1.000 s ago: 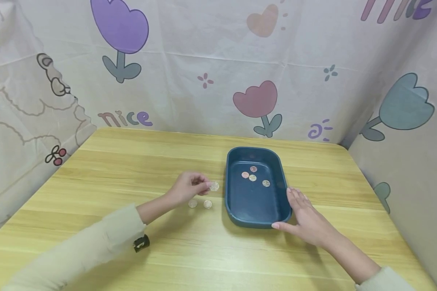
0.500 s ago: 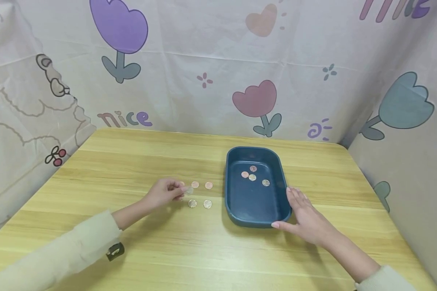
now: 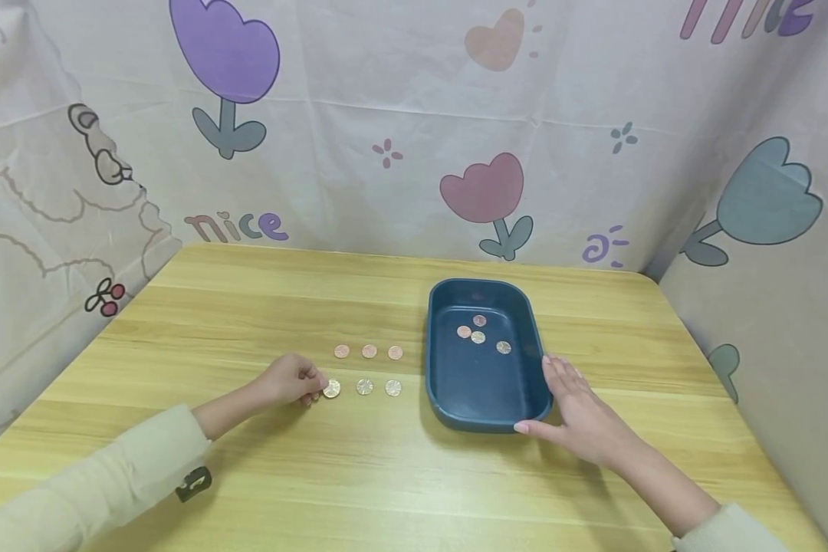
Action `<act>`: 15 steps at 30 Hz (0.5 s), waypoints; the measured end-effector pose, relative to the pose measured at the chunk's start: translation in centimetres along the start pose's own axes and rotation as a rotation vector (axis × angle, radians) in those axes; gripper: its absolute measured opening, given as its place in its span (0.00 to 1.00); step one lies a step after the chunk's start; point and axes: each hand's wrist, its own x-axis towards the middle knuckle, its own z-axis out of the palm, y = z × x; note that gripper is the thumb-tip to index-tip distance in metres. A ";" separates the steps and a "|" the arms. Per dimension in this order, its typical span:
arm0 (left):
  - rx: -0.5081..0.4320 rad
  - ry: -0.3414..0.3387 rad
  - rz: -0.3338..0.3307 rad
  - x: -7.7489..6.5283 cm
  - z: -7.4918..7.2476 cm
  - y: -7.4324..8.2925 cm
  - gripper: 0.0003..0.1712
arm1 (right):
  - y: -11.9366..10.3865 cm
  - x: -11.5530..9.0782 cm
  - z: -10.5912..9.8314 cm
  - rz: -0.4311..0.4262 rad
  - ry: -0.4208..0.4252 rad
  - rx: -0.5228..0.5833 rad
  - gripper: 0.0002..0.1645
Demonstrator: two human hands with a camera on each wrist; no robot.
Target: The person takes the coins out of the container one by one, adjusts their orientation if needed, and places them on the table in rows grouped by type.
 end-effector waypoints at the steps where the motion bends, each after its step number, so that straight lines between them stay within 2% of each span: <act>1: 0.010 -0.011 -0.005 0.0 0.0 0.0 0.11 | 0.0 0.0 0.0 0.000 0.001 0.000 0.62; 5: 0.020 -0.027 -0.029 0.0 0.0 0.2 0.12 | 0.0 0.0 0.0 -0.001 0.003 0.004 0.62; 15: 0.015 0.033 -0.086 0.2 0.3 1.0 0.15 | 0.0 0.0 0.0 -0.002 0.007 0.004 0.62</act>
